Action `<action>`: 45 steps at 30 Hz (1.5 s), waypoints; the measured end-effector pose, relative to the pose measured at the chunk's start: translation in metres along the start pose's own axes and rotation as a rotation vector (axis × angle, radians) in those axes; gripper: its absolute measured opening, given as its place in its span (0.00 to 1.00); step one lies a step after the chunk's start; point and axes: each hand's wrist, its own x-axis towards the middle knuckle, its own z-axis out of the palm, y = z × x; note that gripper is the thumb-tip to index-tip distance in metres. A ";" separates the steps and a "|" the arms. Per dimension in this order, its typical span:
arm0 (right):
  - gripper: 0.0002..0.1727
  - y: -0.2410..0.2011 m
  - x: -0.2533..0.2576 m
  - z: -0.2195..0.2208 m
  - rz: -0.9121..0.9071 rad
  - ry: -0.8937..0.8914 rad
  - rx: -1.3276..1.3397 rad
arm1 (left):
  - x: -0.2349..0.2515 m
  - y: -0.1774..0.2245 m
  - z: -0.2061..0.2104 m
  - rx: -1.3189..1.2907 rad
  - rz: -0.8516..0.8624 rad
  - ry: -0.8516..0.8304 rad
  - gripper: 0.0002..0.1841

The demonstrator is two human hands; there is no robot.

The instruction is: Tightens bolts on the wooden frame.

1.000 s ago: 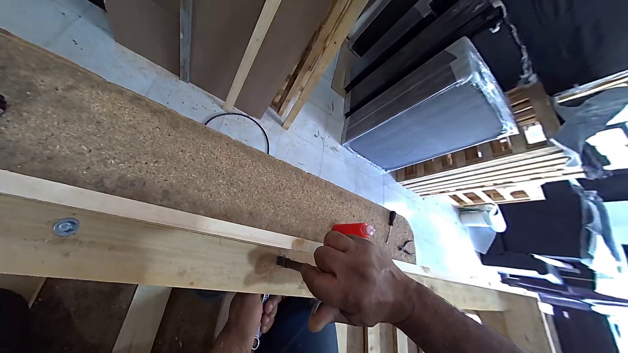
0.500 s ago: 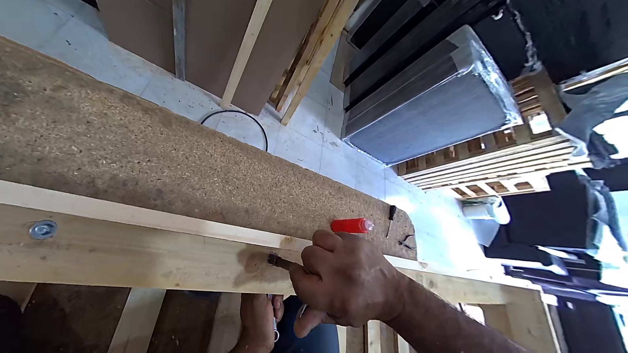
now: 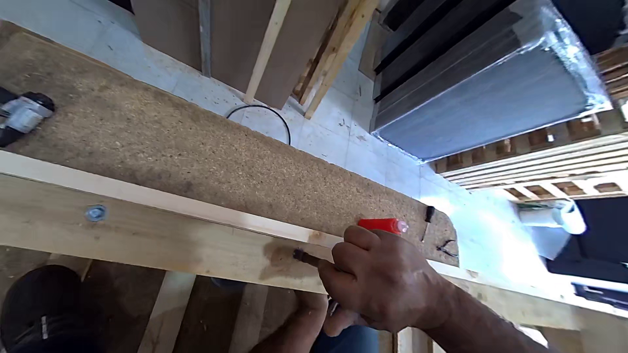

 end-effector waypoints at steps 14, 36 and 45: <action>0.41 0.001 0.003 -0.008 0.046 -0.113 0.012 | 0.020 -0.055 -0.046 -0.367 0.010 -0.265 0.14; 0.18 -0.014 -0.008 -0.081 0.369 0.060 0.121 | 0.061 0.044 -0.108 1.272 -0.332 -1.262 0.29; 0.15 -0.100 -0.016 -0.044 0.858 0.622 0.686 | 0.038 0.140 -0.115 -0.188 0.018 -1.384 0.36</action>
